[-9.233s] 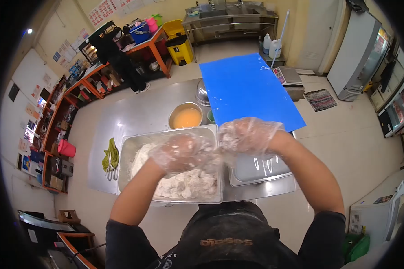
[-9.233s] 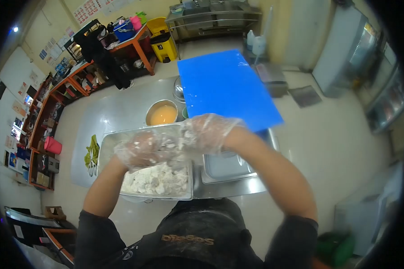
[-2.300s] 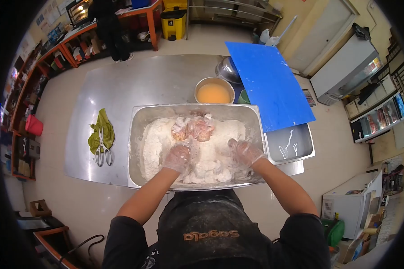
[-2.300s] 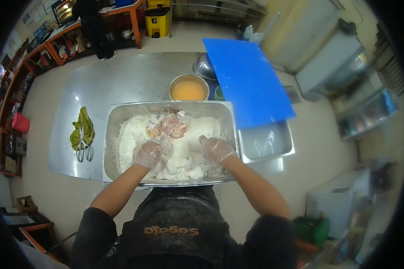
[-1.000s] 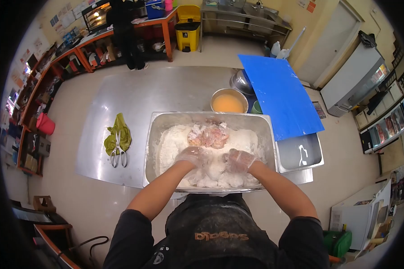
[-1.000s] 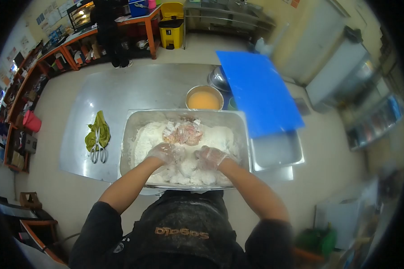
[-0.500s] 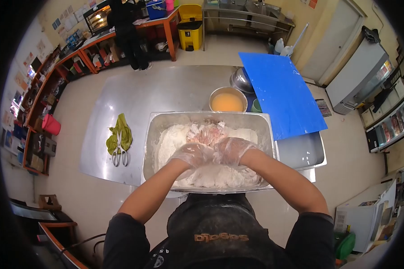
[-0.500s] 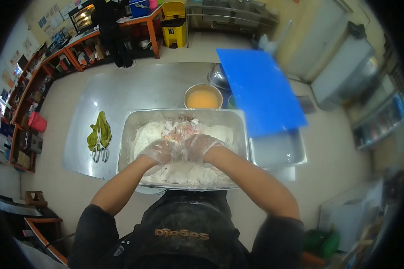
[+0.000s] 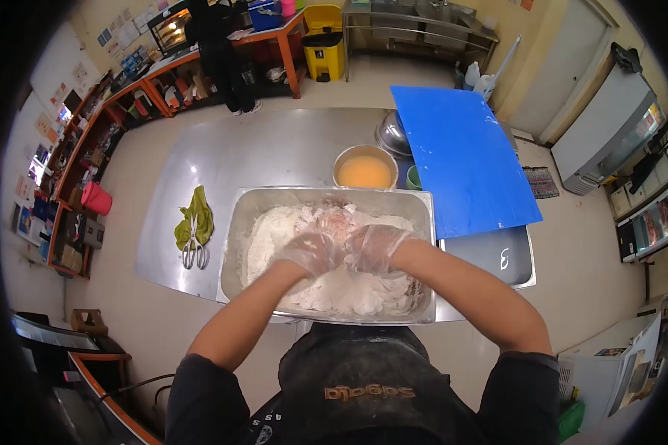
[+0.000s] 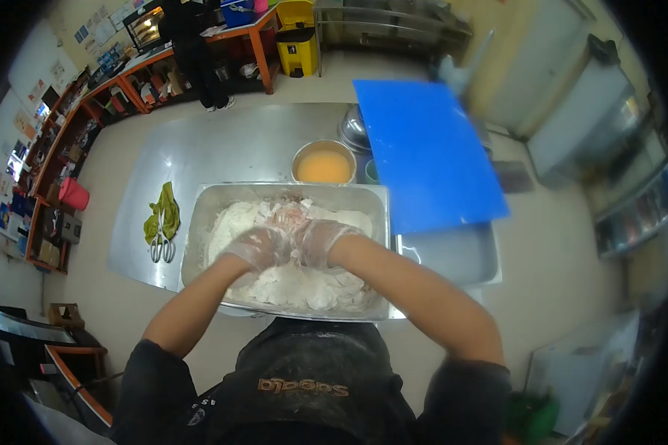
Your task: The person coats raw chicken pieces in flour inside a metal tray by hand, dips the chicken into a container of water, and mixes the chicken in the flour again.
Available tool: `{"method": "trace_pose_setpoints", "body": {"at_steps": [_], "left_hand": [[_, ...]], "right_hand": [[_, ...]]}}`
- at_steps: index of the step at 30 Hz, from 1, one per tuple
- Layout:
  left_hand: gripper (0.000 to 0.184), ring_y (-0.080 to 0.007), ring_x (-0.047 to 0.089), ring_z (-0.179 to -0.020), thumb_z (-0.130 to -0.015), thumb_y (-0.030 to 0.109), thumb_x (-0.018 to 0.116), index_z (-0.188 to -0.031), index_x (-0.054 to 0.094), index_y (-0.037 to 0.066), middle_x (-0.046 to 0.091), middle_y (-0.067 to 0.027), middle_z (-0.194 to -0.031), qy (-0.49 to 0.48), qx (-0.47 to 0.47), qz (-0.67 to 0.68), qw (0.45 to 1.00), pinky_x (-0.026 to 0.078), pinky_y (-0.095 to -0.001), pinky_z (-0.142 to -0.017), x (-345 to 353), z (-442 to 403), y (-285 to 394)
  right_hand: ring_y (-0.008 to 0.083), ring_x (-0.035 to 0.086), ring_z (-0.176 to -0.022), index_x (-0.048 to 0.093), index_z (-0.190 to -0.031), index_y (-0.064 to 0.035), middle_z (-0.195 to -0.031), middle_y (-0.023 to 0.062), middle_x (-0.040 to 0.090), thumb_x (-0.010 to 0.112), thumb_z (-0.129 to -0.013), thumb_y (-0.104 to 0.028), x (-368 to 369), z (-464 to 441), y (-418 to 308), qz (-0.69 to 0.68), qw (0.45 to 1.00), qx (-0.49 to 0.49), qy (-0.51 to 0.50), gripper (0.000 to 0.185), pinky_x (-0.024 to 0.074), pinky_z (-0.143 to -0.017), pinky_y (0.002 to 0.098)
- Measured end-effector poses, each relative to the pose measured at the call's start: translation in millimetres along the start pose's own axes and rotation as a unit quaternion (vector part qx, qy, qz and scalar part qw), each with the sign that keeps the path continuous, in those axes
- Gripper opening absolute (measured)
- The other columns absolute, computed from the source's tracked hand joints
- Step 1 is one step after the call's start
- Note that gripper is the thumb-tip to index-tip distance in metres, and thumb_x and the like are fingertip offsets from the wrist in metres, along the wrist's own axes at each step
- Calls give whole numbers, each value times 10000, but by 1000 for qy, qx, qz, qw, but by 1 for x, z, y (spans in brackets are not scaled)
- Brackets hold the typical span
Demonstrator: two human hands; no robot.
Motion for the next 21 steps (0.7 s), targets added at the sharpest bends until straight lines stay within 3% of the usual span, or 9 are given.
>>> {"method": "trace_pose_setpoints", "body": {"at_steps": [3,5,8,9,11,13,14,19,21], "left_hand": [[316,-347,597,-995,-843,217,493,-1039,622,4,615,-225,-1074,5,-104,70,992,473,-387,-898,-6,-5,-10],[254,-341,607,-930,-837,184,516,-986,631,12,626,-215,-1013,39,-60,99,993,485,-389,-857,-35,-4,25],[358,-315,610,-942,-876,356,534,-1081,635,81,635,-205,-1004,-1,30,131,991,477,-392,-838,-42,-19,71],[276,-311,614,-889,-857,261,533,-1016,638,62,642,-185,-950,26,57,110,992,482,-402,-802,-52,-23,93],[200,-307,619,-837,-838,167,531,-951,641,43,649,-164,-896,49,89,94,990,488,-412,-766,-52,-36,132],[328,-319,597,-782,-875,352,542,-877,613,32,624,-165,-797,101,174,176,964,476,-400,-737,-52,-54,174],[324,-329,605,-804,-874,342,538,-891,636,33,632,-180,-821,14,184,300,936,481,-394,-757,-34,-72,193],[245,-340,630,-901,-848,252,569,-945,673,52,646,-203,-932,-1,190,198,962,501,-427,-785,57,-149,262],[261,-345,628,-861,-854,278,563,-935,665,52,643,-194,-897,7,178,159,971,497,-421,-766,104,-182,268]], "right_hand": [[340,610,-922,604,-1031,-43,-1014,178,622,598,-765,-202,-42,46,8,-12,1000,21,4,310,484,-848,419],[330,610,-920,584,-1070,-39,-1019,173,616,603,-760,-166,-53,80,33,-9,999,-6,45,336,487,-846,415],[326,599,-970,560,-1168,-63,-1083,179,594,575,-798,-175,-90,157,54,-85,991,-21,101,387,487,-866,404],[332,588,-1020,555,-1228,-93,-1142,191,578,543,-841,-220,-103,182,64,-165,978,-13,124,407,485,-887,397],[336,577,-1030,559,-1222,-91,-1158,192,561,550,-848,-252,-110,221,91,-95,982,-25,159,406,483,-891,401],[340,566,-1040,564,-1215,-90,-1173,194,544,556,-856,-284,-114,249,103,-23,979,-44,198,409,480,-895,405],[344,566,-1045,563,-1217,-91,-1193,192,541,559,-849,-285,-105,257,120,-14,985,33,167,416,479,-901,404],[340,558,-1076,564,-1223,-125,-1213,178,557,526,-852,-292,-6,279,228,-9,981,170,94,409,457,-943,393],[344,584,-952,566,-1090,-58,-982,185,613,522,-878,-278,33,293,274,-167,930,275,176,309,453,-861,411]]}}
Point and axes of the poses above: each hand's wrist, its own z-axis away from the middle knuckle, its own x-axis out of the palm, y = z × x, the point moved 8 cm from there along -z, towards the middle knuckle
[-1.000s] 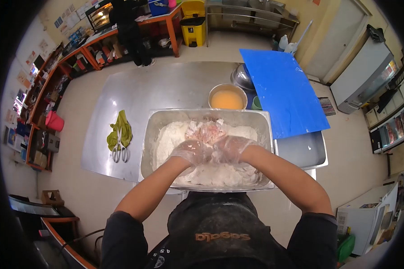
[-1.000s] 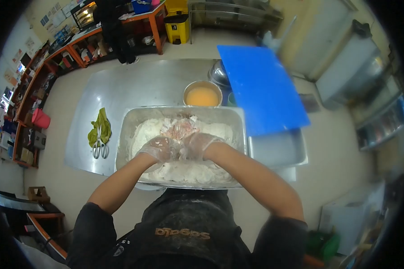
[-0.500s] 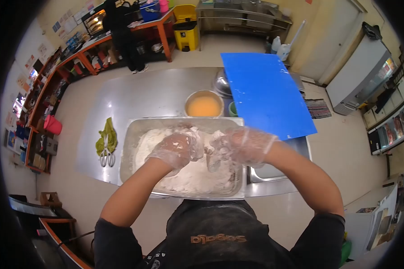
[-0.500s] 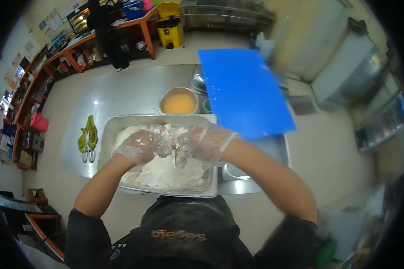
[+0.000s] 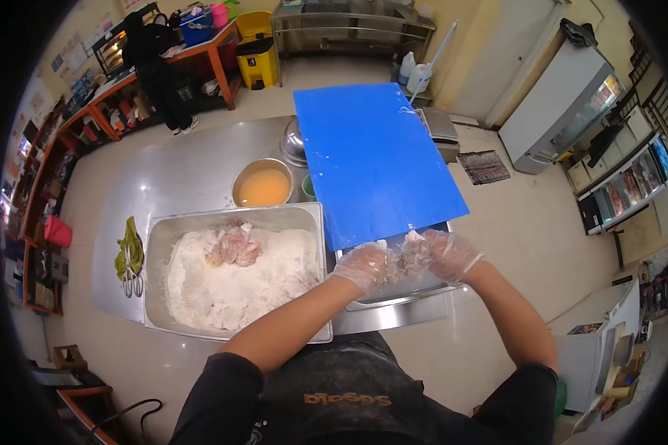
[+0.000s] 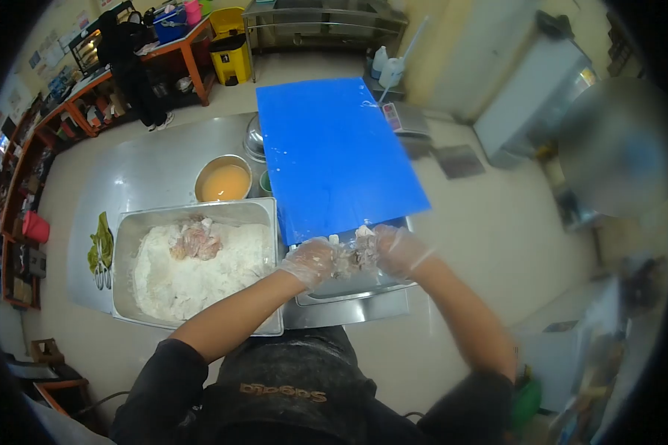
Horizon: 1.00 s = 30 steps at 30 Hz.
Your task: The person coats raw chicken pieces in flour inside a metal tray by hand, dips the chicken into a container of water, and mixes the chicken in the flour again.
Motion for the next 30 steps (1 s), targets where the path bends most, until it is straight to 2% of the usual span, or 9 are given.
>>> {"method": "trace_pose_setpoints", "body": {"at_steps": [1,3,9,12,15,19,22,25,30], "left_hand": [[280,-350,626,-820,-859,303,557,-926,658,51,641,-185,-861,6,-12,-41,999,493,-415,-747,8,-6,0],[269,-357,629,-840,-846,291,565,-909,669,51,643,-190,-877,13,0,-36,999,494,-428,-754,19,-10,7],[267,-360,637,-884,-830,273,574,-956,668,57,652,-193,-922,-23,17,-85,996,501,-454,-762,52,-29,-7],[252,-360,634,-927,-829,212,551,-982,671,50,645,-204,-976,-68,-38,-73,994,508,-448,-787,51,-21,-13],[240,-362,633,-960,-828,143,528,-973,683,31,638,-218,-1015,-55,-54,-64,995,517,-438,-807,54,-20,-17],[230,-367,635,-960,-840,123,524,-959,674,-5,636,-223,-1027,-21,-45,-104,993,523,-439,-798,63,-29,-20],[230,-362,634,-965,-835,106,528,-967,664,-25,636,-222,-1033,13,-100,-85,991,524,-433,-805,51,-24,-13],[265,-369,614,-988,-833,187,574,-976,646,-24,608,-197,-1080,14,-77,-88,993,506,-446,-826,70,-36,-23],[239,-365,620,-975,-820,149,551,-969,666,1,617,-201,-1073,-10,-41,-139,989,509,-452,-823,59,-23,0]], "right_hand": [[344,584,-952,566,-1090,-58,-982,185,613,522,-878,-278,7,1,9,1,1000,4,-2,309,453,-861,411],[348,597,-932,587,-1059,-54,-965,177,628,474,-900,-313,14,6,-12,98,974,-195,56,325,466,-840,417],[344,630,-856,625,-940,-35,-921,168,649,542,-839,-269,65,-23,-7,146,977,-129,-90,268,503,-763,430],[347,629,-874,626,-943,-34,-913,191,645,588,-804,-247,46,-39,34,52,992,-86,75,258,507,-773,424],[338,634,-897,629,-971,-47,-917,192,649,604,-802,-243,74,-44,33,260,962,-86,11,261,510,-792,417],[324,642,-905,645,-975,-61,-920,172,659,601,-805,-226,85,-49,-12,268,948,-154,71,241,522,-785,421],[311,642,-930,637,-1045,-70,-965,157,661,599,-802,-196,105,-69,-3,274,958,-76,-25,276,528,-783,423],[309,641,-943,651,-1005,-63,-987,147,662,600,-797,-168,115,-71,4,339,937,-44,-78,239,528,-788,425],[310,647,-913,673,-768,-96,-950,106,676,598,-792,-167,78,-32,0,293,954,-58,-12,106,528,-781,394]]}}
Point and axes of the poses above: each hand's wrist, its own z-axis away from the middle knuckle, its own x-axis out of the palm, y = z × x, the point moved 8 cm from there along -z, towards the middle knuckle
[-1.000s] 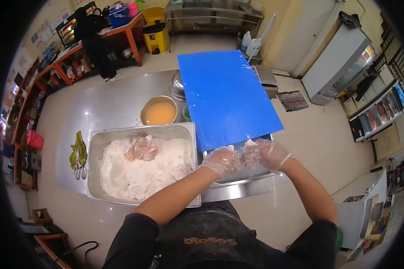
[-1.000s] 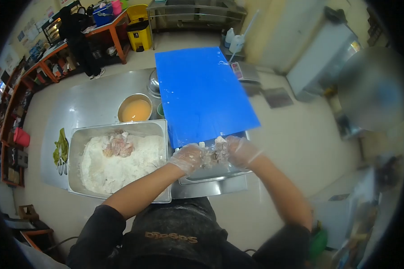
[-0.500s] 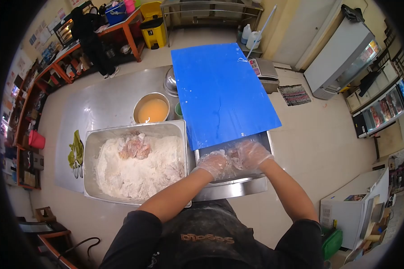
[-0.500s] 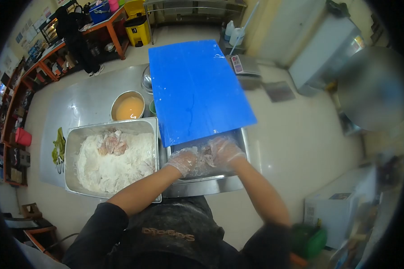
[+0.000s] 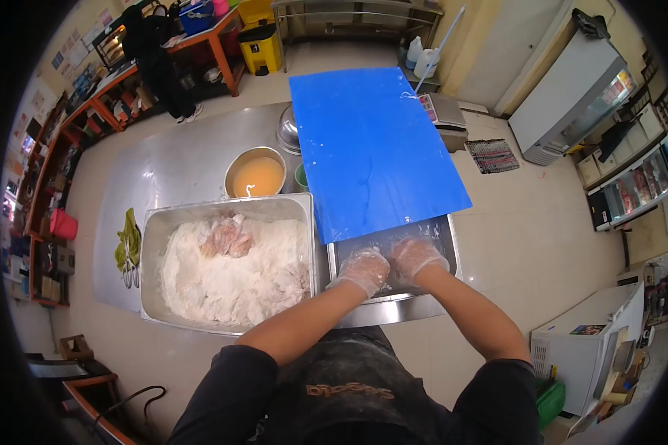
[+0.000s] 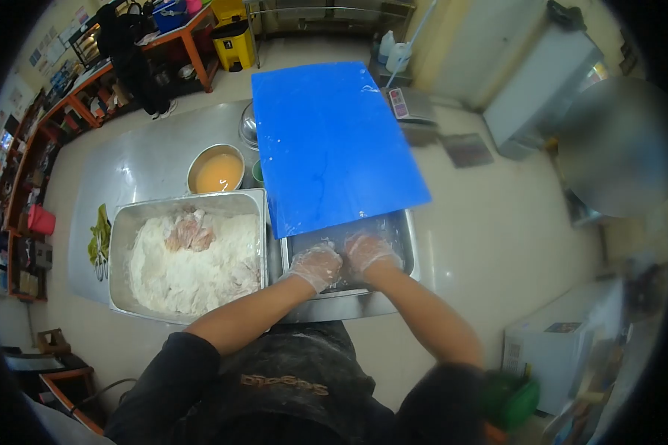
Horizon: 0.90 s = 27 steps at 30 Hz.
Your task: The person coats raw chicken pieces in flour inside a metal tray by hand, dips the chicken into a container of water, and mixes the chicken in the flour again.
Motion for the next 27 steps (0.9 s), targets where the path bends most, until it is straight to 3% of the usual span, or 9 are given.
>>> {"method": "trace_pose_setpoints", "body": {"at_steps": [4,6,9,13,15,19,21,23,27], "left_hand": [[190,-332,650,-930,-827,80,531,-885,701,20,666,-185,-972,-41,-9,24,999,526,-405,-799,-13,1,5],[187,-329,654,-912,-820,109,547,-879,701,21,668,-185,-965,-49,-10,44,998,526,-409,-786,-33,7,6],[218,-329,652,-855,-810,209,567,-865,705,50,665,-184,-903,-77,-6,54,996,515,-416,-755,-46,1,6],[233,-324,642,-791,-802,271,584,-843,700,73,655,-185,-829,-99,-4,50,994,497,-421,-709,-64,4,13],[225,-328,649,-825,-773,236,600,-849,698,48,662,-186,-864,-123,-5,72,990,509,-421,-722,-55,-2,11],[208,-306,639,-765,-756,265,636,-803,688,69,655,-168,-805,-66,71,52,994,506,-413,-713,-68,8,29],[210,-307,640,-778,-757,265,636,-798,687,65,656,-169,-811,-81,50,57,994,508,-416,-719,-83,18,37],[219,-313,644,-810,-759,272,639,-797,684,62,659,-172,-833,-105,23,77,991,512,-423,-731,-84,17,33],[233,-315,655,-872,-752,238,646,-900,682,62,667,-177,-915,-60,35,149,986,521,-415,-749,-106,37,44]], "right_hand": [[305,650,-904,653,-923,-39,-912,170,668,576,-820,-204,-29,21,20,-79,989,3,-124,209,522,-773,394],[288,652,-886,635,-910,-2,-869,184,664,583,-832,-269,-43,26,50,-251,964,84,1,283,512,-768,382],[242,618,-718,626,-846,21,-799,137,655,639,-829,-292,-63,43,55,-422,897,129,17,313,486,-698,363],[184,634,-767,634,-873,22,-840,117,667,621,-864,-283,-71,46,55,-417,905,70,41,305,485,-706,342],[250,636,-889,626,-945,11,-949,153,670,480,-916,-354,-71,48,59,-370,921,116,29,394,484,-785,352],[245,633,-722,652,-893,0,-815,160,668,608,-859,-291,-72,47,54,-492,866,76,38,297,484,-693,367],[305,619,-707,672,-866,-45,-805,192,654,599,-848,-280,-87,44,39,-202,977,68,9,246,483,-695,387],[338,613,-852,657,-984,-102,-868,197,638,507,-875,-275,-86,42,23,-143,986,-66,-55,253,487,-768,413],[357,606,-698,689,-829,-67,-776,207,636,618,-797,-264,-103,46,24,-245,969,23,22,212,480,-657,432]]}}
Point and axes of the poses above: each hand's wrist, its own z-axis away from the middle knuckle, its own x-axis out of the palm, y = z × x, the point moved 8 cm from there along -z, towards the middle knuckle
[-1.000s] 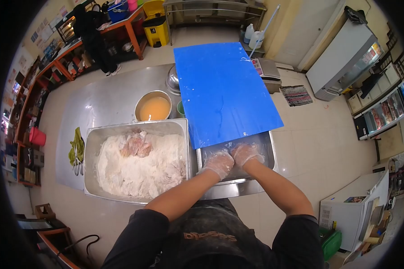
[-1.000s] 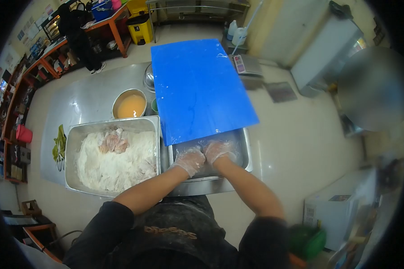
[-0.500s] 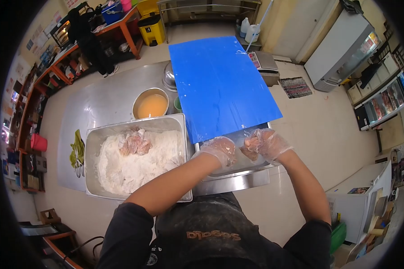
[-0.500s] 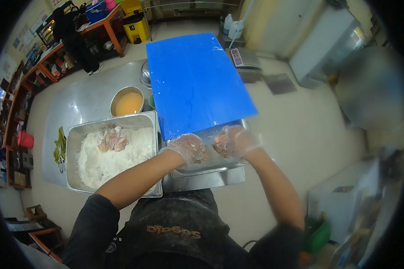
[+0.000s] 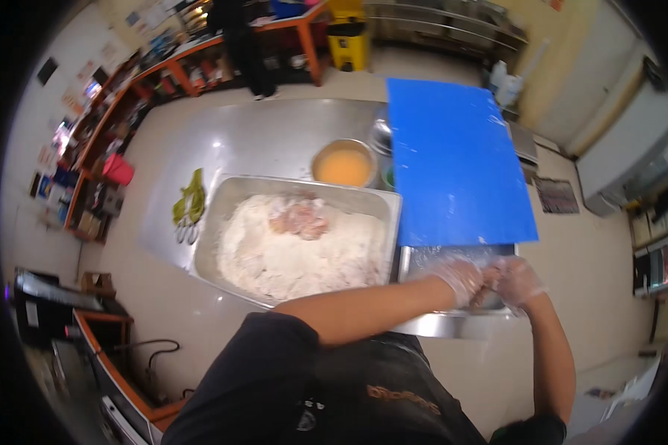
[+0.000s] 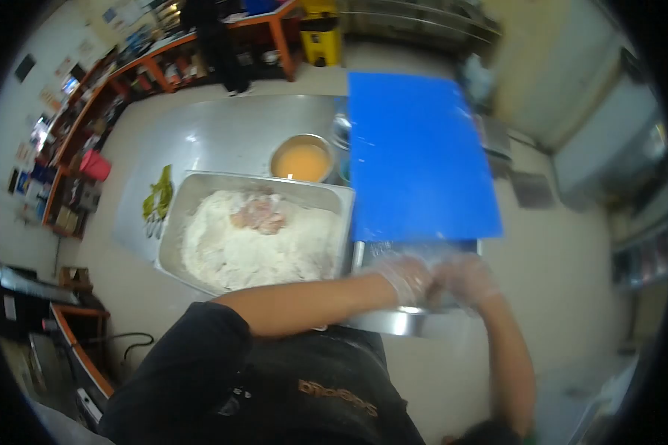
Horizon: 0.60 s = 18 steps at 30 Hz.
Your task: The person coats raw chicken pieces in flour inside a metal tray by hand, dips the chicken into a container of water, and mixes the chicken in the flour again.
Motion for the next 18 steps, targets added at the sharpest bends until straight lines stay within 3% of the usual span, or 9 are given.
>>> {"method": "trace_pose_setpoints", "body": {"at_steps": [2,5,8,12,13,14,15,16,18], "left_hand": [[205,-298,665,-897,-744,173,651,-902,688,47,673,-177,-949,-1,-16,5,1000,527,-403,-757,5,-4,-7],[192,-287,669,-905,-762,169,642,-889,694,34,674,-185,-952,33,-11,31,999,530,-403,-757,29,-27,-24],[179,-287,669,-912,-769,166,639,-874,703,35,675,-183,-946,53,1,58,997,533,-409,-749,26,-16,-21],[199,-282,671,-889,-799,200,617,-859,700,29,675,-175,-942,31,60,52,996,530,-393,-729,15,9,-30],[199,-282,671,-889,-799,200,617,-859,700,29,675,-175,-942,32,63,53,996,530,-393,-729,-3,28,-37],[214,-277,670,-844,-820,216,591,-836,691,27,673,-169,-900,41,84,81,992,524,-381,-709,-34,60,-44],[239,-273,668,-798,-840,231,565,-813,683,25,670,-163,-858,48,106,109,987,518,-369,-689,-54,88,-53],[252,-265,657,-780,-851,239,546,-790,672,30,656,-151,-817,70,136,267,952,509,-363,-685,-54,99,-78],[267,-250,639,-787,-877,252,510,-803,662,46,638,-129,-788,115,136,316,932,497,-352,-702,-83,145,-114]], "right_hand": [[316,620,-668,689,-834,-55,-740,189,644,649,-771,-214,3,1,8,77,996,29,24,176,492,-631,396],[235,620,-637,683,-844,-22,-727,147,659,668,-755,-157,14,2,29,23,998,59,-1,163,497,-609,344],[158,602,-622,678,-843,5,-724,100,669,674,-762,-122,33,2,62,32,999,9,1,150,499,-601,298],[136,597,-627,670,-841,19,-714,78,665,663,-790,-107,-15,14,-13,-5,997,56,51,136,499,-594,293],[134,599,-637,659,-866,20,-720,73,660,660,-804,-114,-25,17,-36,-93,991,93,35,148,500,-595,296],[132,600,-647,649,-890,21,-727,68,655,656,-818,-121,-28,18,-56,-180,975,131,20,159,501,-596,298],[132,600,-647,649,-890,21,-727,68,655,656,-818,-121,-32,17,-73,-179,974,134,22,159,501,-596,298],[150,617,-646,643,-873,22,-718,87,659,651,-829,-149,-40,15,-91,-183,974,122,52,177,502,-618,291],[169,634,-646,638,-856,24,-709,105,663,646,-840,-177,-46,3,-127,-186,972,113,84,201,503,-641,284]]}}
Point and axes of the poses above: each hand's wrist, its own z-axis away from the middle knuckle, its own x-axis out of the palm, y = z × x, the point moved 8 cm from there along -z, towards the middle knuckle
